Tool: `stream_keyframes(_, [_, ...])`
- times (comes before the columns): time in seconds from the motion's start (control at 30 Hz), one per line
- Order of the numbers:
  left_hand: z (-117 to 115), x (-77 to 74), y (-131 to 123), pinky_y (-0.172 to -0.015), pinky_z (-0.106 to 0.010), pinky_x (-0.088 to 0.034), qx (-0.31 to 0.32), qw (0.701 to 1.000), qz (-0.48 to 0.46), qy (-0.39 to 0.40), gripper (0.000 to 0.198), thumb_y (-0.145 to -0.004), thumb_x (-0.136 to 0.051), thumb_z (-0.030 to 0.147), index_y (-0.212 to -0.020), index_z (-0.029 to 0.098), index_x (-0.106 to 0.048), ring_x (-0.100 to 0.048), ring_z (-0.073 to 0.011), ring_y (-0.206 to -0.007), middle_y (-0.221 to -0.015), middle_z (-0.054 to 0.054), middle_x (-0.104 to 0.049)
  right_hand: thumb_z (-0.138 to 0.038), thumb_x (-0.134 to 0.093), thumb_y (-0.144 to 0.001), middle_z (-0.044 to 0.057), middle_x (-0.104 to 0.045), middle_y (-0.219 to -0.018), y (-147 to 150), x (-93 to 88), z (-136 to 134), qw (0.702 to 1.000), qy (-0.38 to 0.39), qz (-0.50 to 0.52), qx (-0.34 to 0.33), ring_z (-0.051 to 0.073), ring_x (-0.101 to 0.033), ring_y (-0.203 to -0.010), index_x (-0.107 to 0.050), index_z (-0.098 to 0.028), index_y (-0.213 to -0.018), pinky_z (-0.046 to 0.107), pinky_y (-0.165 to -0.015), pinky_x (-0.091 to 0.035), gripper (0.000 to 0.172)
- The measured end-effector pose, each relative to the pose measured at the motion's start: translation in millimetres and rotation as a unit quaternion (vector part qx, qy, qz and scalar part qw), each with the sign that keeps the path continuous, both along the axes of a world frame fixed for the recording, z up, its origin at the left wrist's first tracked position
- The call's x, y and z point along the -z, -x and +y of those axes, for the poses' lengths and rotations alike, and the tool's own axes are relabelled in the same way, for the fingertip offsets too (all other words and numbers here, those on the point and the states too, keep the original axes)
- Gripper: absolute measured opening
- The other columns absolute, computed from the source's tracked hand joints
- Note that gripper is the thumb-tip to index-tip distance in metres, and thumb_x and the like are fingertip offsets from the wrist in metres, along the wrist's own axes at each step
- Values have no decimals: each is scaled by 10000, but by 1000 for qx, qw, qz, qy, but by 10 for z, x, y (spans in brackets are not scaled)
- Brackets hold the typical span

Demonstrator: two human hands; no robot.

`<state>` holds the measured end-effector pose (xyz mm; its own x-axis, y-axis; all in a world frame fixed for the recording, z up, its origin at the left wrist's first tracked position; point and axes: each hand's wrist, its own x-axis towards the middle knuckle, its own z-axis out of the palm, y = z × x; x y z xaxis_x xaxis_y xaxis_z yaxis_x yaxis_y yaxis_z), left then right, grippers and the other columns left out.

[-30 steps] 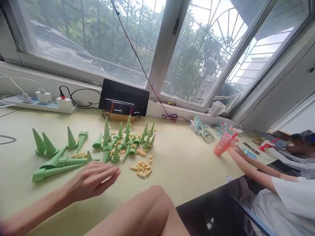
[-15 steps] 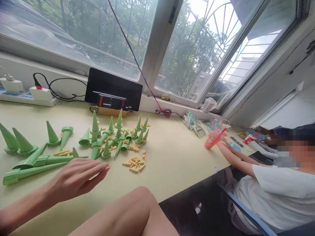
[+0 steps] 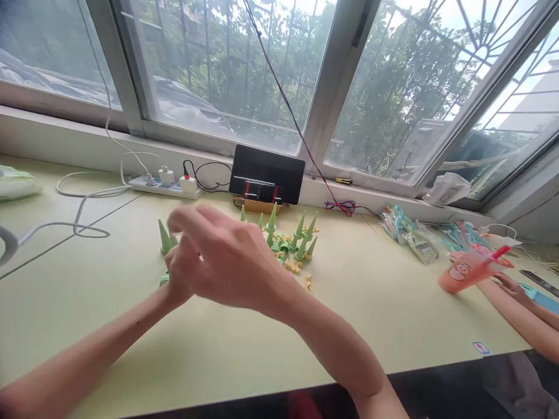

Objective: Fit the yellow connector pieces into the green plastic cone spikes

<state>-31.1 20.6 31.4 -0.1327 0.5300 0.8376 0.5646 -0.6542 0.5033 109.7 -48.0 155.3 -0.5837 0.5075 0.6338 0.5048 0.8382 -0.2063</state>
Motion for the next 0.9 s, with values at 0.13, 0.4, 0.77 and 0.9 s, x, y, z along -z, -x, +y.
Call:
stream_keyframes(0.13, [91, 41, 33, -464, -221, -282, -6, 994, 85, -69, 229, -917, -492, 160, -691, 187, -513, -322, -76, -477, -570, 39, -447, -105, -468, -925, 25, -628, -925, -138, 189, 610, 996, 43, -1, 76, 105, -506, -626, -565, -174, -1000, 231, -608, -377, 141])
stream_keyframes(0.4, [88, 201, -27, -449, -233, -211, 82, 986, 133, -58, 354, -924, -499, 121, -615, 191, -342, -223, -73, -463, -537, 71, -266, -97, -428, -919, 40, -640, -832, -148, 381, 886, 984, 113, -78, 115, 148, -535, -699, -590, -169, -941, 246, -606, -310, 179])
stream_keyframes(0.77, [29, 337, -144, -464, -213, -276, 121, 969, 198, 81, 190, -837, -499, 164, -652, 190, -465, -364, -86, -449, -511, 47, -461, -127, -461, -938, 7, -617, -799, -47, 221, 464, 993, 62, -43, 94, 100, -457, -600, -590, -172, -947, 242, -585, -273, 137])
stream_keyframes(0.9, [36, 355, -152, -458, -225, -239, 109, 967, 214, 88, 159, -801, -479, 146, -650, 193, -460, -376, -101, -440, -503, 29, -471, -103, -445, -936, -3, -561, -729, 31, 249, 452, 993, 59, -64, 82, 102, -408, -589, -578, -167, -886, 240, -572, -250, 155])
